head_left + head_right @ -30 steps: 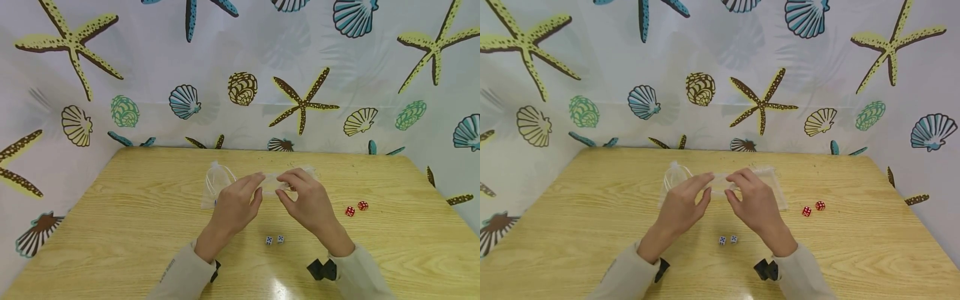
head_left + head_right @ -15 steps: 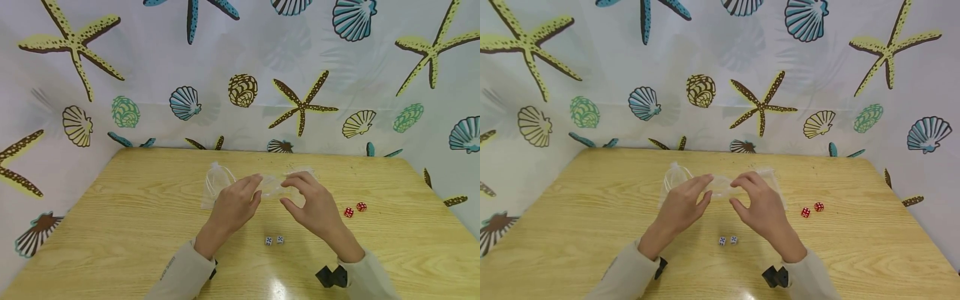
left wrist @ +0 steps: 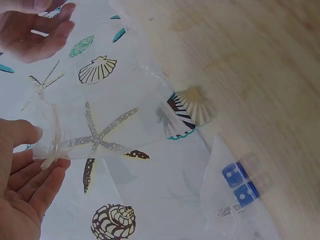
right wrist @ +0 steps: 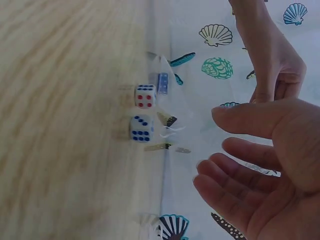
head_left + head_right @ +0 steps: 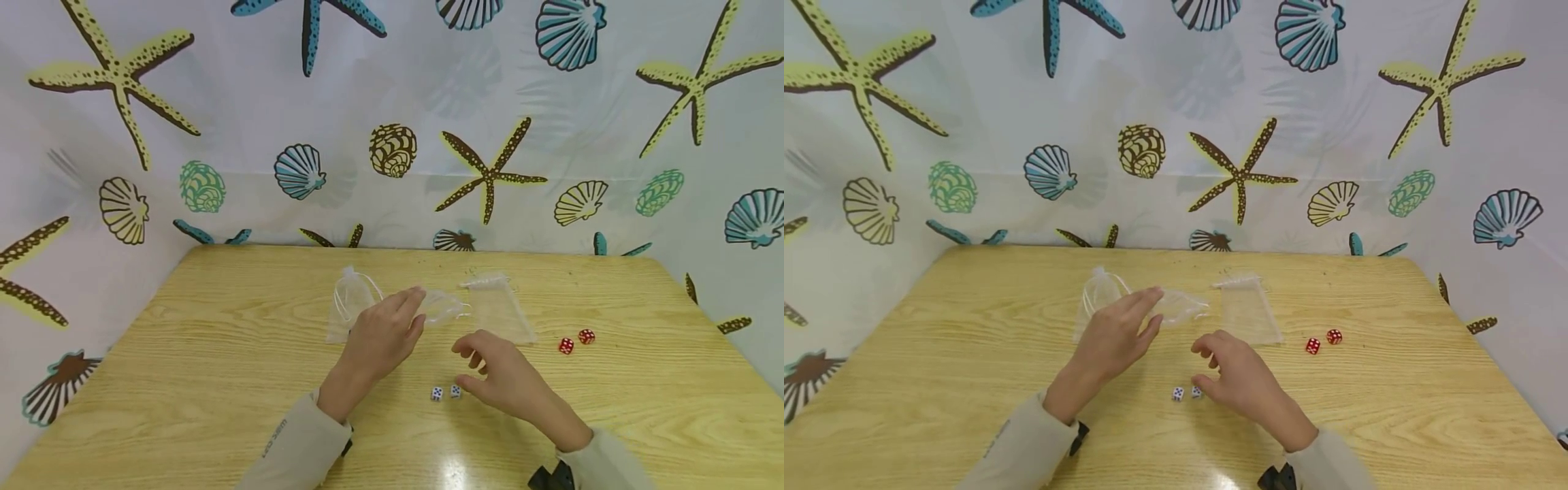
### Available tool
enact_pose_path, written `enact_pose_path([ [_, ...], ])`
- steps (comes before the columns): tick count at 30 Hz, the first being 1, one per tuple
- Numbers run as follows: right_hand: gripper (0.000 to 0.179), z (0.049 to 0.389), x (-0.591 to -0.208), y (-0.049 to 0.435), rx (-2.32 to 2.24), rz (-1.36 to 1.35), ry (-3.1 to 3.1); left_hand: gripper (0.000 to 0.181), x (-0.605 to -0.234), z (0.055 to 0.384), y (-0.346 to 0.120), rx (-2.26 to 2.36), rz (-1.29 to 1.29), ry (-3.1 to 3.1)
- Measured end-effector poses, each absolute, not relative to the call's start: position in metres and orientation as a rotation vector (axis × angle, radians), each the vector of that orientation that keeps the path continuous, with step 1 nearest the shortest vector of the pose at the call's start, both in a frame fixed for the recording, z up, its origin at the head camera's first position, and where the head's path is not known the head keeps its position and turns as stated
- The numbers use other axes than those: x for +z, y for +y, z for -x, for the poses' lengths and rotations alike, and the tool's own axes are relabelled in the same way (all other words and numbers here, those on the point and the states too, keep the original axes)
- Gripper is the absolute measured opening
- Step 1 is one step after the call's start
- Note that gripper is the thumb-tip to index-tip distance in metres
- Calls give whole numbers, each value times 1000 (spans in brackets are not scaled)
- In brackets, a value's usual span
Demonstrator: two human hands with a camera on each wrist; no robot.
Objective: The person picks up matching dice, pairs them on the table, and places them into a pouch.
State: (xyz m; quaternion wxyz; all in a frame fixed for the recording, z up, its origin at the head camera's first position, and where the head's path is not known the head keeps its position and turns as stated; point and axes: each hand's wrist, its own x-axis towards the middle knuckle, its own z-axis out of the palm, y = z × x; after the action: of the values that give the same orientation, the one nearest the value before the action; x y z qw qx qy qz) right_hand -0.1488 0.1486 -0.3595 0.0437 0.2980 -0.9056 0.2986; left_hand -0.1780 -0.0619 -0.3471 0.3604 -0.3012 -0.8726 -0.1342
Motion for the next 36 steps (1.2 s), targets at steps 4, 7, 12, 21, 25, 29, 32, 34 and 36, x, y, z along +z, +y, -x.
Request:
enact_pose_path([
  [4,27,150,-367,146,952,-959,-2866,34,-347,178,-63,-341,776,-2253],
  [7,20,151,-372,146,964,-989,-2890,34,-347,178,-63,-342,774,-2259],
  [12,15,151,-379,146,969,-1003,-2910,34,-346,176,-62,-346,781,-2275],
  [21,16,155,-384,145,959,-1012,-2886,34,-347,177,-63,-332,768,-2279],
  [25,15,156,-385,143,931,-998,-2898,34,-348,177,-63,-344,767,-2276],
  [29,10,157,-384,143,915,-1007,-2903,34,-349,177,-63,-352,765,-2278],
  [32,9,156,-379,144,909,-1001,-2891,34,-349,177,-63,-348,763,-2275],
  [34,9,156,-373,145,906,-981,-2884,34,-349,177,-63,-347,763,-2275],
  [36,10,156,-367,146,890,-948,-2873,34,-348,176,-64,-346,764,-2278],
])
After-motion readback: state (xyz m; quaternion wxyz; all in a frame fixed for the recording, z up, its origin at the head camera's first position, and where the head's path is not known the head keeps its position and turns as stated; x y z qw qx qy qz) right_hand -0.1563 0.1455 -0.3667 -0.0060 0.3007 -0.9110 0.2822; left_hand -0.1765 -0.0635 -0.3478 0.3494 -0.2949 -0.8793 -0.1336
